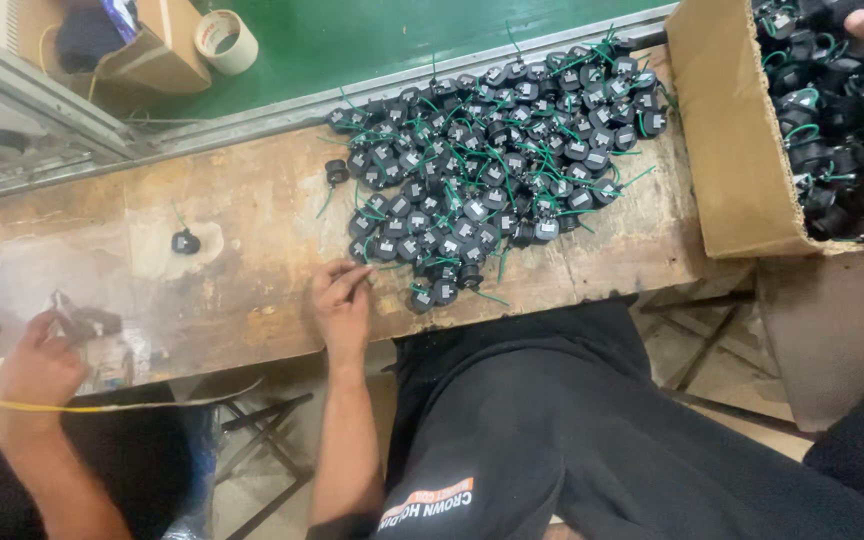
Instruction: The person picks up black plug units with green cords from the workbench, coils and secures each cord around its plug by hand, and places the finished units aside while reaching into a cardboard box for more. A coworker at the same bench performs similar cord coiling.
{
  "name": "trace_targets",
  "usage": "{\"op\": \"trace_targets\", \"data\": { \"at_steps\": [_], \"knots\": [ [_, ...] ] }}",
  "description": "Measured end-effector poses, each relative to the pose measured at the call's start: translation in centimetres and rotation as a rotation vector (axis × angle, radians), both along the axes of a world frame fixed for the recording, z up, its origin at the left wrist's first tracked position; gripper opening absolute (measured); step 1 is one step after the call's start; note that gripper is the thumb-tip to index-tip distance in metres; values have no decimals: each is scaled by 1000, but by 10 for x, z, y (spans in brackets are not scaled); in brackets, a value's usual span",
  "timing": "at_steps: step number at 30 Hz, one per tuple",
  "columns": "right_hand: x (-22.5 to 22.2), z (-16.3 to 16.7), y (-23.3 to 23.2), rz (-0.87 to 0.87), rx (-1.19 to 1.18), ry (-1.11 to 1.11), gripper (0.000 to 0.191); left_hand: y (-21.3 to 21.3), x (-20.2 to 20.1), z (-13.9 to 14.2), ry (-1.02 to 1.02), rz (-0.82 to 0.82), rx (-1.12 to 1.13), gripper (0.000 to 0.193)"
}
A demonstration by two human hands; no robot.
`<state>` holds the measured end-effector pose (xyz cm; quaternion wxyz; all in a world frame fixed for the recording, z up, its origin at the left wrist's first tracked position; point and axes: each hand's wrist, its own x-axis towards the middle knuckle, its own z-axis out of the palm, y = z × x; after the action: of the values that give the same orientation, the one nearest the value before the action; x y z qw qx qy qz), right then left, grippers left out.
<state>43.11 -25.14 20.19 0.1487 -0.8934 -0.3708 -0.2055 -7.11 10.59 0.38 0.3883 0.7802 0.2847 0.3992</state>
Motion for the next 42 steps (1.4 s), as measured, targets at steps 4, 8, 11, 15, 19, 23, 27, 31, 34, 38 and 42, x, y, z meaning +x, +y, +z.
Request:
{"op": "trace_targets", "data": {
  "at_steps": [4,8,11,15,19,23,27,31,34,38,42],
  "knots": [
    [25,-3,8,21,-59,-24,33,2,-6,-5,-72,92,21,28],
    [21,-8,8,-114,-21,76,29,4,-8,-9,-148,268,9,21],
    [-12,6,0,38,170,65,16,-2,-6,-1,-261,291,-13,17],
    [-106,17,-5,468,328,175,9,-34,2,27,-396,199,-29,14],
    [-221,-34,34,644,306,1233,68,-80,29,59,-709,-387,-309,19],
    [-295,-95,80,1071,124,960,91,-107,67,79,-380,-617,0,27],
    [-324,-131,90,835,172,1788,40,-108,67,85,-298,-584,79,27],
    [-323,-145,82,949,286,1360,27,-98,44,81,-233,-718,184,29],
    [-326,-147,83,695,133,1286,34,-101,39,74,-190,-779,115,30],
    [-334,-141,87,861,104,1063,30,-119,37,64,-132,-609,-182,36],
    [-337,-130,89,949,193,1106,31,-117,24,59,-183,-548,-55,37]
  ]
}}
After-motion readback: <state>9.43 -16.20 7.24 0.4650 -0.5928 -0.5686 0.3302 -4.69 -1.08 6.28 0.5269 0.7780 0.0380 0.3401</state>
